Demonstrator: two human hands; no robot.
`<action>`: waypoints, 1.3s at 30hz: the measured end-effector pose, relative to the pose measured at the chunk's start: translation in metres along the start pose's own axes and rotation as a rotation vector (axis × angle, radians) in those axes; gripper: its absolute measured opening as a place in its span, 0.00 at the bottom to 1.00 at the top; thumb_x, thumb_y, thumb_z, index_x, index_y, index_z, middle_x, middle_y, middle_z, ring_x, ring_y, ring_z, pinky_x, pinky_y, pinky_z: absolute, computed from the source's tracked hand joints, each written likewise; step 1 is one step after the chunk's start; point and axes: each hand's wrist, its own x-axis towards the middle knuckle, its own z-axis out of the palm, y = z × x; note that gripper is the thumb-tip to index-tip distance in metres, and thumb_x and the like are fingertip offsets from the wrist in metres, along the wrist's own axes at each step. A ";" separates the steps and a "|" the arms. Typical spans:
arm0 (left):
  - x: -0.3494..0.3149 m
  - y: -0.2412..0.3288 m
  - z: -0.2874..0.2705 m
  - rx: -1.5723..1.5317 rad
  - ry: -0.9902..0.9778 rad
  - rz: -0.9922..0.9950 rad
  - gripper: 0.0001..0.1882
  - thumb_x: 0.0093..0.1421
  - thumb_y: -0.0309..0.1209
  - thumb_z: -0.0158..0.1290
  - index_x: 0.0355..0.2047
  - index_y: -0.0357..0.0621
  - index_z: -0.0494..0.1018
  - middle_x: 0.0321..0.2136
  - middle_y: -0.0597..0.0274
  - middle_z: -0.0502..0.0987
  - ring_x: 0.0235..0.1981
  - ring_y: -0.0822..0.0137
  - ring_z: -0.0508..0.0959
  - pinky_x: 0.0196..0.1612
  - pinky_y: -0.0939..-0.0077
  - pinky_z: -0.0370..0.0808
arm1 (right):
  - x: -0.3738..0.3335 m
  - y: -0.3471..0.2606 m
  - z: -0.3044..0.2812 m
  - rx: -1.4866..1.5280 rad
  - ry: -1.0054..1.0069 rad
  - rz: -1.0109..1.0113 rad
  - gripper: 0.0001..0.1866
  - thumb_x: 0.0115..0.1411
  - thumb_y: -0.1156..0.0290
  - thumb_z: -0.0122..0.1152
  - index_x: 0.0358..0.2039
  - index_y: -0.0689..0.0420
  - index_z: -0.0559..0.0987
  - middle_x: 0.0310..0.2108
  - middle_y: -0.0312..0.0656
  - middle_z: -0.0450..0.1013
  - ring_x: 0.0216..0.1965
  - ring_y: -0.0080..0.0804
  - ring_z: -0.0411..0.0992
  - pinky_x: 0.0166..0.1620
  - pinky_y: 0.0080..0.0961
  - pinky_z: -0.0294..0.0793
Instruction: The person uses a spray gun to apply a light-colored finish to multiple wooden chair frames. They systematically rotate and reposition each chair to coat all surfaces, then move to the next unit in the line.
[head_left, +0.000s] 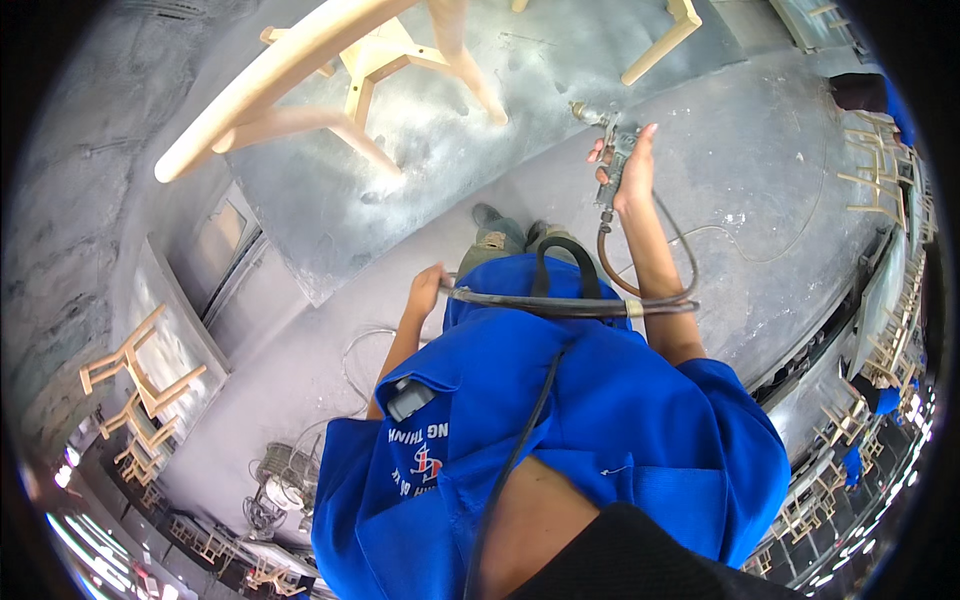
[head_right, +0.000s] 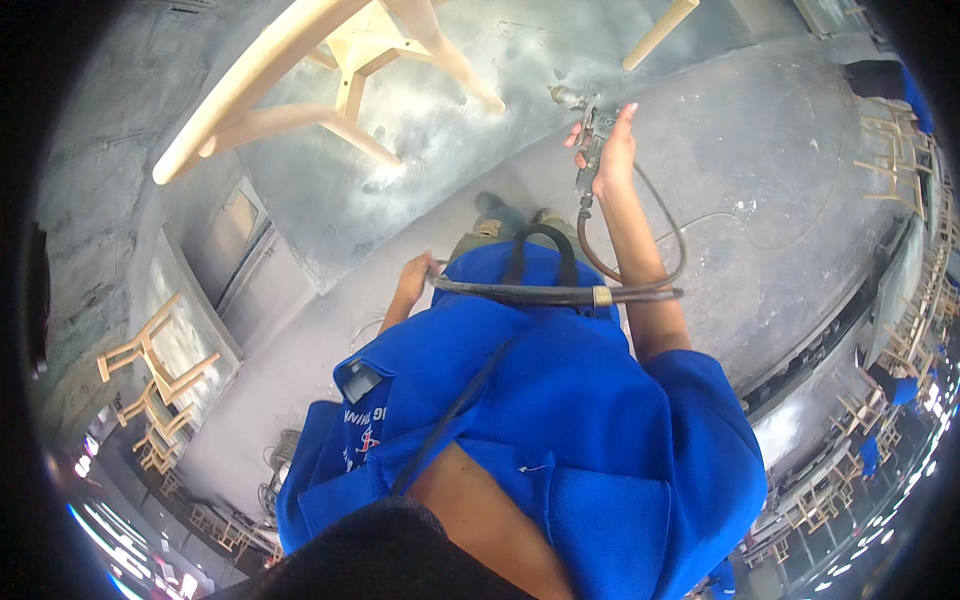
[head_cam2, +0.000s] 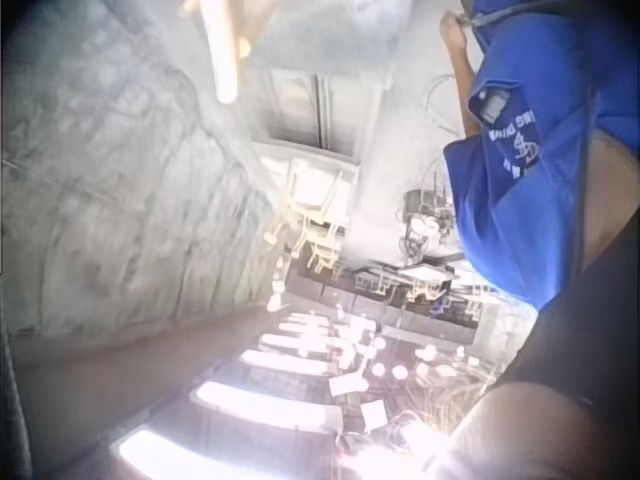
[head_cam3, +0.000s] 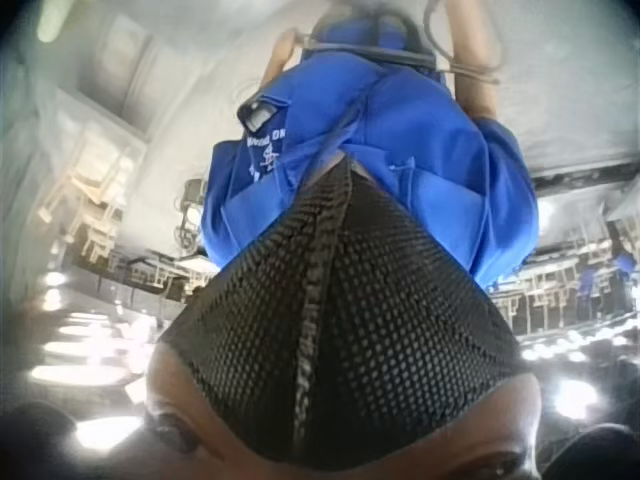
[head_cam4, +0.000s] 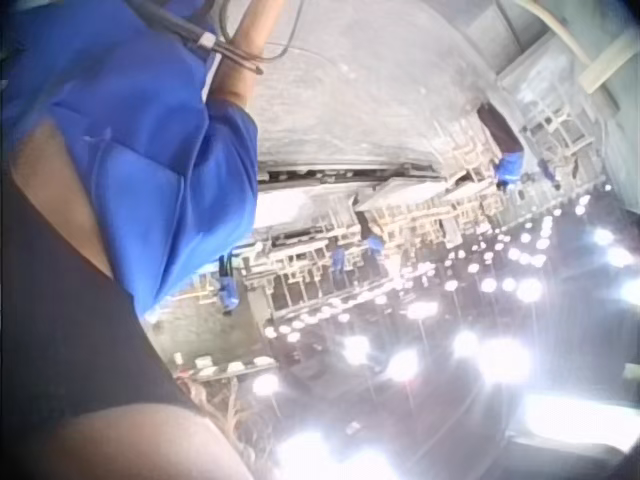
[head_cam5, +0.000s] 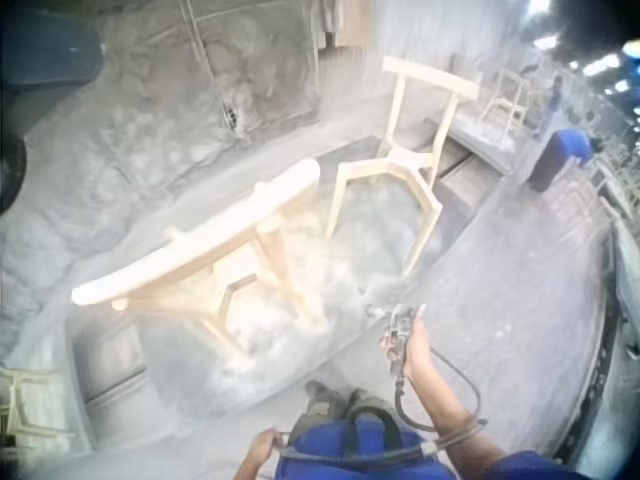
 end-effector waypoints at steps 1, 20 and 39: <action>-0.017 0.000 -0.004 -0.015 0.072 -0.068 0.32 0.75 0.48 0.37 0.20 0.39 0.73 0.21 0.59 0.76 0.28 0.65 0.73 0.38 0.67 0.69 | 0.010 0.014 -0.010 0.004 0.033 0.018 0.41 0.66 0.27 0.34 0.42 0.59 0.73 0.25 0.44 0.74 0.22 0.37 0.77 0.15 0.26 0.63; -0.111 0.178 -0.083 0.170 0.250 0.312 0.30 0.73 0.43 0.43 0.15 0.38 0.70 0.14 0.59 0.71 0.19 0.61 0.70 0.31 0.62 0.67 | -0.136 0.031 0.018 0.191 0.020 -0.144 0.43 0.66 0.26 0.27 0.50 0.55 0.72 0.26 0.40 0.72 0.26 0.32 0.74 0.15 0.20 0.61; -0.139 0.124 -0.224 0.078 0.119 0.245 0.30 0.72 0.43 0.46 0.15 0.37 0.69 0.14 0.60 0.71 0.19 0.63 0.71 0.35 0.67 0.67 | -0.200 0.136 0.139 0.207 0.193 -0.200 0.40 0.69 0.29 0.27 0.43 0.58 0.71 0.26 0.43 0.73 0.25 0.34 0.75 0.18 0.23 0.61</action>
